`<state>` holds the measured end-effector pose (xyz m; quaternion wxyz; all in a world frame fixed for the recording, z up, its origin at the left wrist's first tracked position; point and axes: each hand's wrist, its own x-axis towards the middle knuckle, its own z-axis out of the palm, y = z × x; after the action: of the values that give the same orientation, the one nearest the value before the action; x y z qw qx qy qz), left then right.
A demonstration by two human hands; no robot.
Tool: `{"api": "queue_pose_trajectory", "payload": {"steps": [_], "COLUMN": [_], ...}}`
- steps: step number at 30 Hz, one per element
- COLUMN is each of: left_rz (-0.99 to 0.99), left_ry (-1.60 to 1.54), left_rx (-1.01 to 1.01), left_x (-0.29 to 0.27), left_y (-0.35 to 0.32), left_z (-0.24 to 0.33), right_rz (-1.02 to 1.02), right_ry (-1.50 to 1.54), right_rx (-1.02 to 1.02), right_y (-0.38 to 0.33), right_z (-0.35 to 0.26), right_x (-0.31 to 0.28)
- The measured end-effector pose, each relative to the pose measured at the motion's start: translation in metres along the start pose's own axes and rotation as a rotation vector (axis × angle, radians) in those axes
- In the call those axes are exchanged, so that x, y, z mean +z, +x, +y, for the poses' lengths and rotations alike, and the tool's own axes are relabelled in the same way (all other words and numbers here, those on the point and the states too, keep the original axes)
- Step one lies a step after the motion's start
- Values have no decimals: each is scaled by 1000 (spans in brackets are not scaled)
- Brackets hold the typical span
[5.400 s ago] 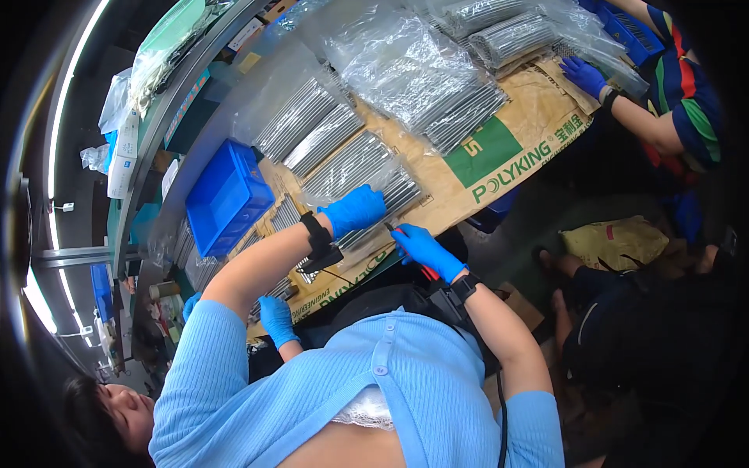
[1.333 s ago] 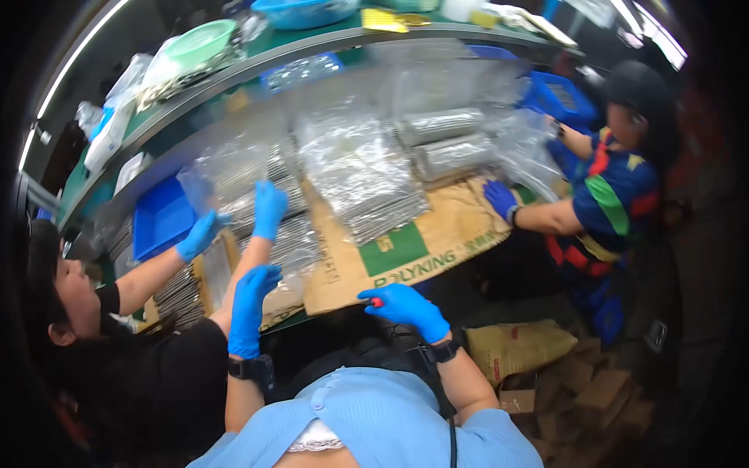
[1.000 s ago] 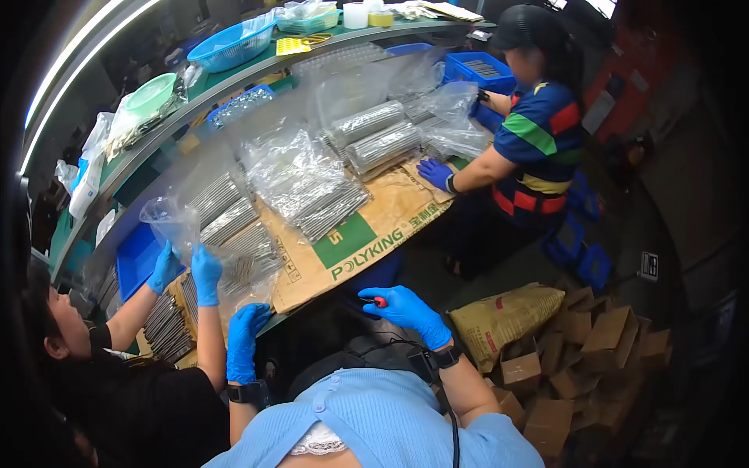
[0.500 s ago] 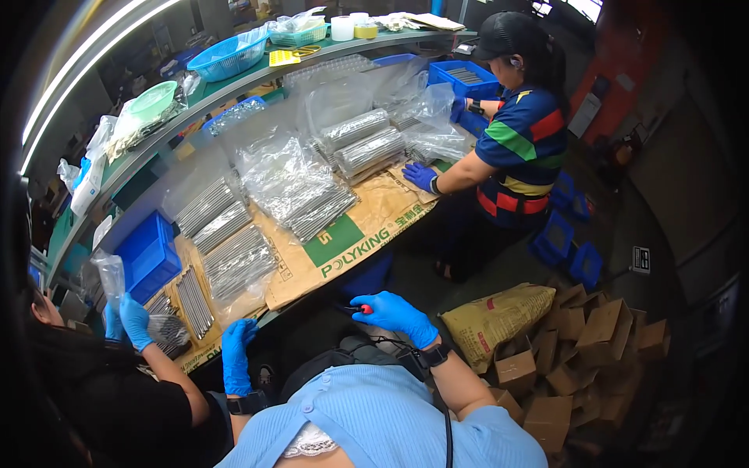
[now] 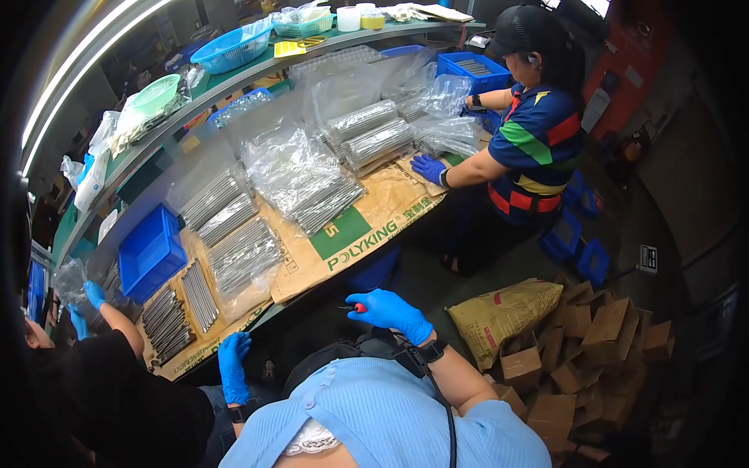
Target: Organizing and packaging thin metal parts into plastic bags at a factory workstation.
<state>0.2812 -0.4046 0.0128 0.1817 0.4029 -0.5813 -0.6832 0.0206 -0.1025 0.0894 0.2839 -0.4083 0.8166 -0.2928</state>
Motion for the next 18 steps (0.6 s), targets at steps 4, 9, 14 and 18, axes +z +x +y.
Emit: {"api": "queue_pose_trajectory", "payload": {"steps": [4, 9, 14, 18], "left_rz": [-32, -71, -38, 43], "left_ry": [-4, 1, 38, 217], "left_rx": [7, 4, -68, 113], "left_x": [30, 51, 60, 77], "left_y": [12, 28, 46, 77], "left_z": [19, 19, 5, -23], "right_rz": [-28, 81, 149, 212], "right_ry": [3, 47, 77, 126], "right_rx": [41, 54, 87, -9], "right_y": [-4, 8, 29, 53], "right_z": [10, 30, 54, 80], "right_x": [-1, 6, -7, -22]}}
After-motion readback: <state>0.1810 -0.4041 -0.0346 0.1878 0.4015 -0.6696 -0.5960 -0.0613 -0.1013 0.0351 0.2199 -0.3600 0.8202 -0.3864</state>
